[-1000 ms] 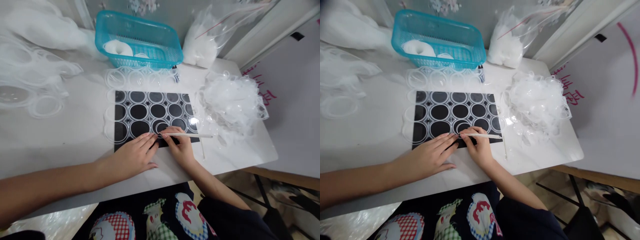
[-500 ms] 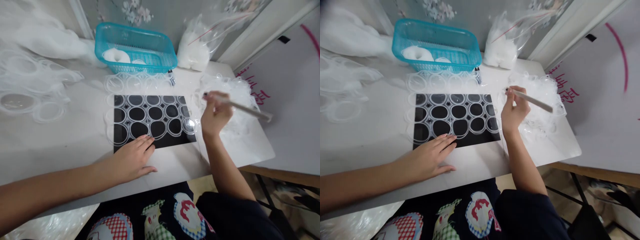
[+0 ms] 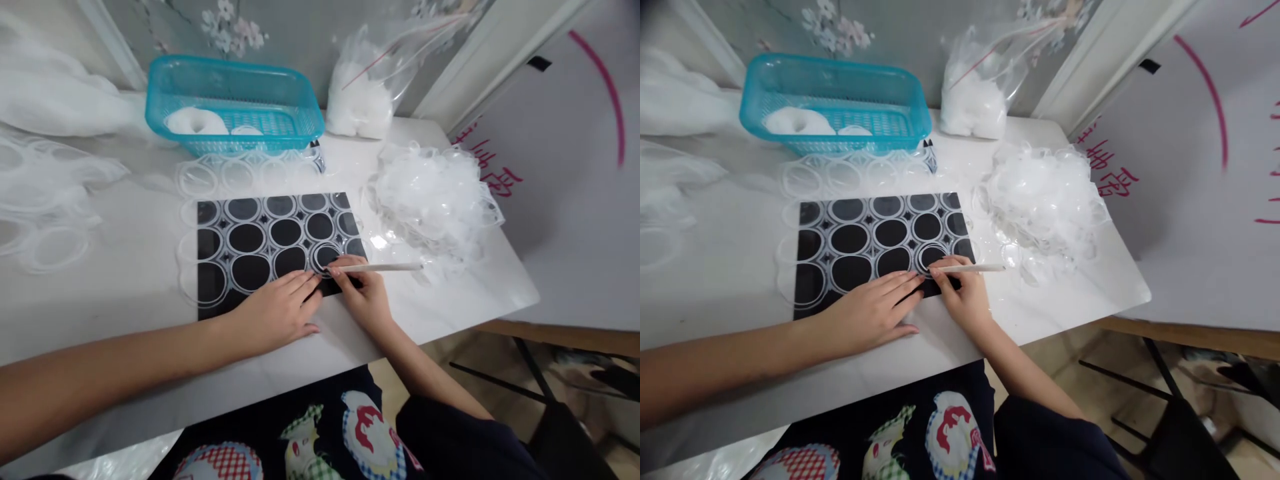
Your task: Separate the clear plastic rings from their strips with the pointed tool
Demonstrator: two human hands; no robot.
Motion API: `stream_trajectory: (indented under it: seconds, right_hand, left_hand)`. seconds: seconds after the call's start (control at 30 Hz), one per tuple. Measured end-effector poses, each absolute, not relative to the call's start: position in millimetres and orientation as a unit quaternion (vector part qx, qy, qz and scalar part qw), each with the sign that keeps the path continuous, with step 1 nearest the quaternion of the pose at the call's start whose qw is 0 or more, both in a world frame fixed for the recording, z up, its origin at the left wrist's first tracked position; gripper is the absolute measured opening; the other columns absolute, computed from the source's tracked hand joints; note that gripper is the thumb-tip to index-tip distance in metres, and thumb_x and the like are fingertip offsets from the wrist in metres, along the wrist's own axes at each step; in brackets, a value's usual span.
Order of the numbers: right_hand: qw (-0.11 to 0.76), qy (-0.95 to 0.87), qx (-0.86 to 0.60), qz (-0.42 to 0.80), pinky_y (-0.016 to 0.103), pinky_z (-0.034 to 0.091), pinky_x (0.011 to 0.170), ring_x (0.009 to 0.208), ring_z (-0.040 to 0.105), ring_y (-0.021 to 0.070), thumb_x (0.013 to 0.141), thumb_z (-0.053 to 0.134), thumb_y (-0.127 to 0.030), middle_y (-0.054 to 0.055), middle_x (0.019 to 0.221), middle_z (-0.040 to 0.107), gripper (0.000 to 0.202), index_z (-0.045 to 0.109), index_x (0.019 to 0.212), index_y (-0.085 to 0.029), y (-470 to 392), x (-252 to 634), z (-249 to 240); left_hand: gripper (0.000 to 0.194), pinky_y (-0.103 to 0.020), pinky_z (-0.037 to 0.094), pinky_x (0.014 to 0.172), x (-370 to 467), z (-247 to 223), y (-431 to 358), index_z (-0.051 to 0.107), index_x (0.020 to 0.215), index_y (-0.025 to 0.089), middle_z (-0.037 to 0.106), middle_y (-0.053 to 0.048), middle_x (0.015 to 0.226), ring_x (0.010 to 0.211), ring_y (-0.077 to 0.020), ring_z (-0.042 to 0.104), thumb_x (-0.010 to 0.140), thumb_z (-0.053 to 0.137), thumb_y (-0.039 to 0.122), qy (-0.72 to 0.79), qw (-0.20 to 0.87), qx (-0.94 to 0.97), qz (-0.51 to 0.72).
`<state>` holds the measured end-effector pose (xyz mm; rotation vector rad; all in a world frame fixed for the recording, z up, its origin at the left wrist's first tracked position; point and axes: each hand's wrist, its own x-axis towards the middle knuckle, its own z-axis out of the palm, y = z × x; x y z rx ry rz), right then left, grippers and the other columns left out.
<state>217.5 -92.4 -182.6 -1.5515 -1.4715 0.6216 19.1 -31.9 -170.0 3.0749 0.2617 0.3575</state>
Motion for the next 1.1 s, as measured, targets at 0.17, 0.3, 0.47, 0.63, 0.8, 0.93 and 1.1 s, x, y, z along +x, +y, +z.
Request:
stream_trajectory:
  seconds: [0.17,0.3,0.47,0.63,0.8,0.93,1.1]
  right_hand:
    - [0.446,-0.599,-0.619,0.244,0.044,0.052,0.095,0.103,0.066,0.0236,0.095,0.059,-0.026,0.004,0.093,0.077,0.014,0.073,0.092,-0.025,-93.7,217.2,-182.9]
    - [0.447,-0.586,-0.627,0.252,0.044,0.053,0.094,0.103,0.066,0.0238,0.095,0.059,-0.028,0.005,0.095,0.076,0.016,0.074,0.090,-0.025,-94.2,217.9,-181.5]
    - [0.441,-0.600,-0.624,0.239,0.046,0.053,0.095,0.101,0.067,0.0239,0.095,0.058,-0.027,0.004,0.093,0.077,0.016,0.073,0.091,-0.026,-92.9,218.9,-180.8]
    - [0.381,-0.668,-0.616,0.169,0.048,0.052,0.098,0.118,0.062,0.0272,0.095,0.054,-0.021,0.004,0.104,0.077,0.020,0.072,0.100,-0.028,-103.5,213.0,-183.2]
    - [0.296,-0.728,-0.602,0.143,0.050,0.045,0.102,0.120,0.062,0.0287,0.091,0.059,-0.017,0.003,0.109,0.077,0.019,0.072,0.098,-0.029,-78.8,237.2,-174.4]
    - [0.359,-0.648,-0.664,0.103,0.050,0.047,0.098,0.111,0.064,0.0276,0.098,0.050,-0.028,0.005,0.094,0.076,0.022,0.072,0.091,-0.025,-43.3,288.9,-156.5]
    - [0.455,-0.538,-0.704,0.087,0.046,0.052,0.092,0.100,0.068,0.0267,0.097,0.053,-0.034,0.007,0.098,0.075,0.024,0.071,0.085,-0.023,-72.0,289.0,-164.0]
  left_hand:
    - [0.056,-0.044,0.039,0.111,21.6,-175.4,-32.5,0.061,0.122,0.002,0.063,-0.025,0.131,0.124,-0.0327,0.059,0.098,0.051,0.052,0.082,0.025,0.990,0.115]
    - [0.054,-0.044,0.038,0.112,21.1,-175.3,-33.2,0.059,0.125,0.003,0.061,-0.025,0.134,0.128,-0.0316,0.057,0.100,0.046,0.050,0.087,0.055,0.990,0.101]
    - [0.054,-0.044,0.042,0.109,21.4,-174.6,-31.9,0.059,0.125,0.005,0.061,-0.024,0.134,0.126,-0.0316,0.058,0.102,0.041,0.050,0.084,0.037,0.991,0.099]
    - [0.055,-0.045,0.045,0.107,22.2,-172.4,-28.8,0.058,0.125,0.003,0.061,-0.025,0.134,0.128,-0.0331,0.056,0.098,0.050,0.050,0.101,0.097,0.986,0.090]
    - [0.057,-0.046,0.045,0.108,22.3,-168.3,-26.5,0.059,0.124,0.005,0.059,-0.024,0.136,0.130,-0.0331,0.054,0.092,0.059,0.052,0.113,0.153,0.978,0.085]
    - [0.053,-0.042,0.048,0.106,20.5,-163.1,-23.6,0.064,0.113,0.006,0.062,-0.022,0.134,0.127,-0.0319,0.057,0.087,0.066,0.053,0.118,0.163,0.975,0.091]
    - [0.041,-0.041,0.050,0.103,28.7,-160.2,-16.5,0.067,0.109,0.009,0.068,-0.017,0.126,0.116,-0.0279,0.064,0.093,0.061,0.047,0.082,0.152,0.978,0.118]
